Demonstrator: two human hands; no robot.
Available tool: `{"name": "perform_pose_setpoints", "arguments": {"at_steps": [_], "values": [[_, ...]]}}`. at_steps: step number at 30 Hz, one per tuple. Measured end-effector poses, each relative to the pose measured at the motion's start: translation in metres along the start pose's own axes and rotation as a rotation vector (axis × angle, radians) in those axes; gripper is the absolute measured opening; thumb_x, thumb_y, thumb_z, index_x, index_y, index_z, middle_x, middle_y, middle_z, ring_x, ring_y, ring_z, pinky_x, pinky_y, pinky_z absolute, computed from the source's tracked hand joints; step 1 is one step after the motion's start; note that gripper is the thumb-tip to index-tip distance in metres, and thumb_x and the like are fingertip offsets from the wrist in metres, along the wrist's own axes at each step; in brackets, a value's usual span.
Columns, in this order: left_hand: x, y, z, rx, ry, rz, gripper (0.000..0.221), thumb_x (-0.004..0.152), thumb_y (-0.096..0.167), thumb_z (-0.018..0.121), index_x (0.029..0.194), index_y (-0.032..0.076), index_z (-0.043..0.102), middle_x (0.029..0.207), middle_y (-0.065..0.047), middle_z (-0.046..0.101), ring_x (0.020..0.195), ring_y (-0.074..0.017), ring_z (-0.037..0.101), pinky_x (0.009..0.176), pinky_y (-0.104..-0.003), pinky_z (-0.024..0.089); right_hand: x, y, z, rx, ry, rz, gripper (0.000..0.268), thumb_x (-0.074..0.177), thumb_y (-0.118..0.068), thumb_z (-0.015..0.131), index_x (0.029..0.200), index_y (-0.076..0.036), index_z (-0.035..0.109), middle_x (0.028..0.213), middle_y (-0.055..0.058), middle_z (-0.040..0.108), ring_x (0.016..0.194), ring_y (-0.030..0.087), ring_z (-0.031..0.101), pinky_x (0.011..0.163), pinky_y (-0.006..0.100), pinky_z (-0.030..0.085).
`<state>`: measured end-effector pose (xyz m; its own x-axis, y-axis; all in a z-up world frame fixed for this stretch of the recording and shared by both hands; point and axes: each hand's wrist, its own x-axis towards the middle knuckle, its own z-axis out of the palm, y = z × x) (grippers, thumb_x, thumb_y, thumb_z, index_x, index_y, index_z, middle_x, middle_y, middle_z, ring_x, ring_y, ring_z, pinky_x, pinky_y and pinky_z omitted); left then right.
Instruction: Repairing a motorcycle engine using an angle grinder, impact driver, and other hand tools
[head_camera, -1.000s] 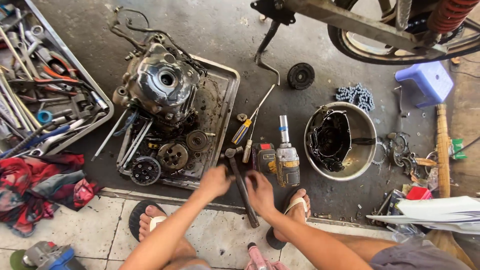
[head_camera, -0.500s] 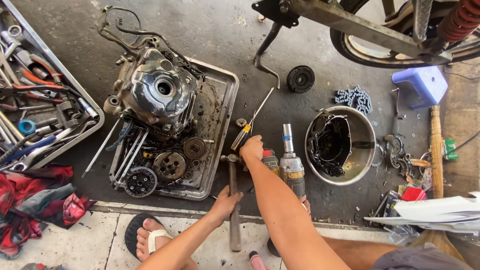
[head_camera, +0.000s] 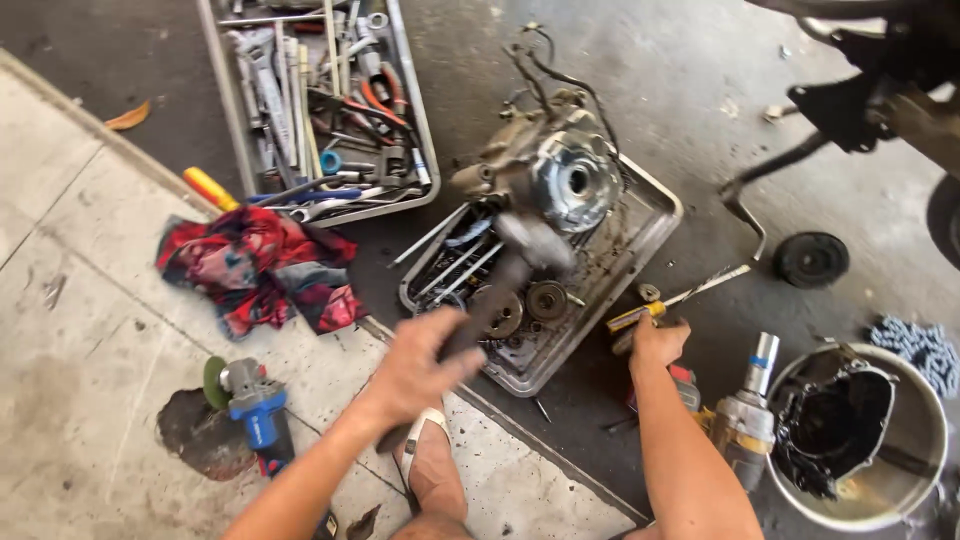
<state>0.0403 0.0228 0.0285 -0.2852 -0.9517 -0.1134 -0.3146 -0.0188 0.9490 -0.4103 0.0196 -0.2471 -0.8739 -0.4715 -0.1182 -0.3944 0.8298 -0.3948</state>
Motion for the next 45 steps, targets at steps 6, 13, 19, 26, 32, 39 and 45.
{"name": "perform_pose_setpoints", "arguments": {"at_steps": [6, 13, 19, 26, 32, 39, 45], "values": [[0.055, -0.064, -0.102, 0.322, 0.467, -0.298, 0.052, 0.082, 0.024, 0.074, 0.129, 0.005, 0.062, 0.101, -0.028, 0.069, 0.099, -0.0512, 0.067, 0.084, -0.06, 0.051, -0.005, -0.005, 0.033, 0.33, -0.095, 0.342, 0.082, 0.07, -0.034, 0.101, 0.133, -0.006, 0.057, 0.121, 0.021, 0.065, 0.117, 0.033, 0.065, 0.099, 0.043, 0.054], [0.134, -0.215, -0.149, 0.359, 0.637, -0.404, 0.046, 0.099, 0.055, 0.063, 0.124, 0.016, 0.07, 0.113, -0.017, 0.073, 0.109, -0.0427, 0.068, 0.089, -0.056, 0.053, -0.019, 0.003, -0.003, 0.996, -0.312, 0.436, 0.066, 0.083, -0.007, 0.092, 0.133, 0.003, 0.051, 0.113, 0.027, 0.065, 0.103, 0.038, 0.071, 0.085, 0.057, 0.059], [0.038, -0.202, -0.179, 0.883, 0.46, -0.926, 0.089, 0.086, 0.05, 0.079, 0.159, 0.015, 0.044, 0.164, -0.031, 0.032, 0.147, -0.0577, 0.011, 0.104, -0.085, 0.02, -0.119, -0.085, -0.143, 0.776, -0.396, 0.007, 0.069, 0.095, -0.013, 0.08, 0.147, 0.0, 0.037, 0.129, 0.018, 0.06, 0.103, 0.024, 0.062, 0.083, 0.041, 0.054], [-0.046, -0.255, -0.178, 0.598, 0.766, -0.529, 0.045, 0.073, 0.015, 0.079, 0.115, 0.016, 0.062, 0.113, -0.013, 0.06, 0.101, -0.0455, 0.066, 0.089, -0.055, 0.052, -0.229, -0.279, -0.207, 0.536, -0.677, -0.471, 0.092, 0.076, -0.017, 0.089, 0.15, 0.007, 0.04, 0.122, 0.035, 0.063, 0.104, 0.042, 0.067, 0.082, 0.054, 0.056], [-0.117, -0.233, -0.152, -0.501, 1.113, -0.328, 0.042, 0.077, 0.012, 0.077, 0.116, 0.009, 0.064, 0.109, -0.014, 0.064, 0.108, -0.0295, 0.06, 0.105, -0.041, 0.043, -0.293, -0.377, -0.195, 0.382, -0.844, -0.941, 0.111, 0.063, -0.015, 0.09, 0.155, 0.004, 0.031, 0.124, 0.026, 0.068, 0.103, 0.042, 0.072, 0.09, 0.051, 0.057], [-0.039, -0.091, -0.065, -1.373, 0.782, -0.199, 0.044, 0.082, 0.028, 0.068, 0.12, 0.004, 0.072, 0.119, -0.024, 0.071, 0.113, -0.0382, 0.066, 0.108, -0.05, 0.044, -0.361, -0.346, -0.224, 0.182, -0.923, -1.175, 0.063, 0.076, -0.024, 0.079, 0.132, -0.006, 0.056, 0.104, 0.018, 0.075, 0.098, 0.041, 0.074, 0.081, 0.052, 0.062], [-0.071, -0.054, -0.078, -1.067, 0.897, -0.211, 0.043, 0.084, 0.03, 0.069, 0.118, 0.003, 0.071, 0.114, -0.024, 0.071, 0.107, -0.0398, 0.067, 0.102, -0.051, 0.045, -0.371, -0.296, -0.272, -0.068, -0.724, -1.381, 0.088, 0.075, -0.002, 0.074, 0.151, -0.006, 0.03, 0.119, 0.029, 0.065, 0.108, 0.053, 0.067, 0.095, 0.06, 0.057]]}}
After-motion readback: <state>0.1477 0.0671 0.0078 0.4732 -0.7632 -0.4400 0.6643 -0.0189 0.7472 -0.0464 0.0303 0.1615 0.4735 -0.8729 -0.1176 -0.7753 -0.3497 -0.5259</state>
